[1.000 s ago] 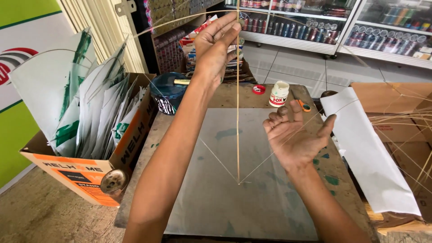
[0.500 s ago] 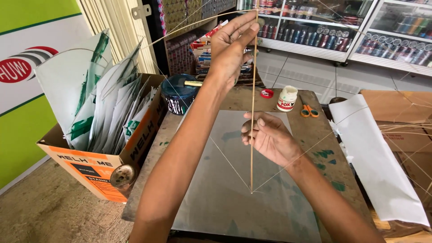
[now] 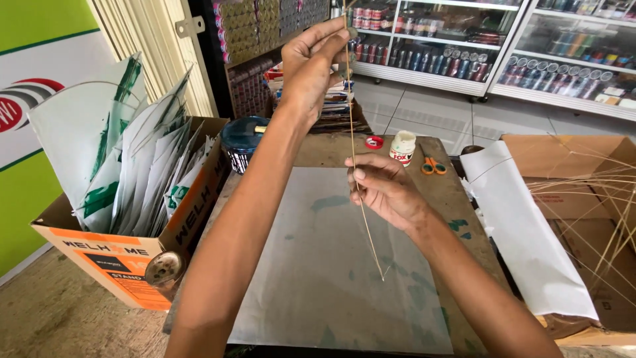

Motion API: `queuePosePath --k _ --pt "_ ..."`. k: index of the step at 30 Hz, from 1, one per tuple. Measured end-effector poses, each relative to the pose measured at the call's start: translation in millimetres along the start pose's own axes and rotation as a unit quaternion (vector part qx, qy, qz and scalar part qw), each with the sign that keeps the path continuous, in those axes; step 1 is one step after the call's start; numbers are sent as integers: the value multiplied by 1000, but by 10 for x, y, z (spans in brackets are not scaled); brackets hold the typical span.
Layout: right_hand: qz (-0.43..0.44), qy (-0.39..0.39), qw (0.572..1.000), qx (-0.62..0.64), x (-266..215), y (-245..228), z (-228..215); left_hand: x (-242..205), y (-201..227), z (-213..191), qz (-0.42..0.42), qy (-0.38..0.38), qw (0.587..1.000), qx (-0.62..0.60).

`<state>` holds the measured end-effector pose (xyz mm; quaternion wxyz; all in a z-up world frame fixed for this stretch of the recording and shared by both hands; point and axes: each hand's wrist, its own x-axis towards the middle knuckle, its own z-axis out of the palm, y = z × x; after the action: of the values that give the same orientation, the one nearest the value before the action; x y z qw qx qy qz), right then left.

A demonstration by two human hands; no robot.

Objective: Assembling a kite by smoothing out the paper, applying glue to the bamboo frame, and carefully pressing the frame onto the paper.

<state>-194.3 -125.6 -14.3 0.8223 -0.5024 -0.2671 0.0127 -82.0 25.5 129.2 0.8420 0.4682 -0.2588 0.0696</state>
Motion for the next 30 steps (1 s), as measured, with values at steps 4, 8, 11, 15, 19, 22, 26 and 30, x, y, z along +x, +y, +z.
queuePosePath --k 4,8,11,15,19,22,26,30 --pt "-13 20 999 -28 -27 -30 92 -41 63 27 -9 6 1000 14" --pt "32 99 989 -103 -41 -42 264 -89 19 -22 -24 -3 1000 20" --pt "63 136 975 -162 -52 -64 460 -125 -72 -148 -55 1 998 32" --pt "112 198 943 -243 -70 -14 704 -153 -433 -445 -114 17 993 -13" --pt "86 209 949 -219 -185 321 696 -434 -893 -731 -114 30 993 23" --pt "136 216 941 -223 -280 467 670 -616 -1317 -980 -165 55 984 28" --pt "250 225 899 -282 -381 564 617 -752 -1709 -1341 -225 35 973 25" --pt "301 235 879 -285 -397 678 478 -828 -1824 -1478 -234 8 972 10"
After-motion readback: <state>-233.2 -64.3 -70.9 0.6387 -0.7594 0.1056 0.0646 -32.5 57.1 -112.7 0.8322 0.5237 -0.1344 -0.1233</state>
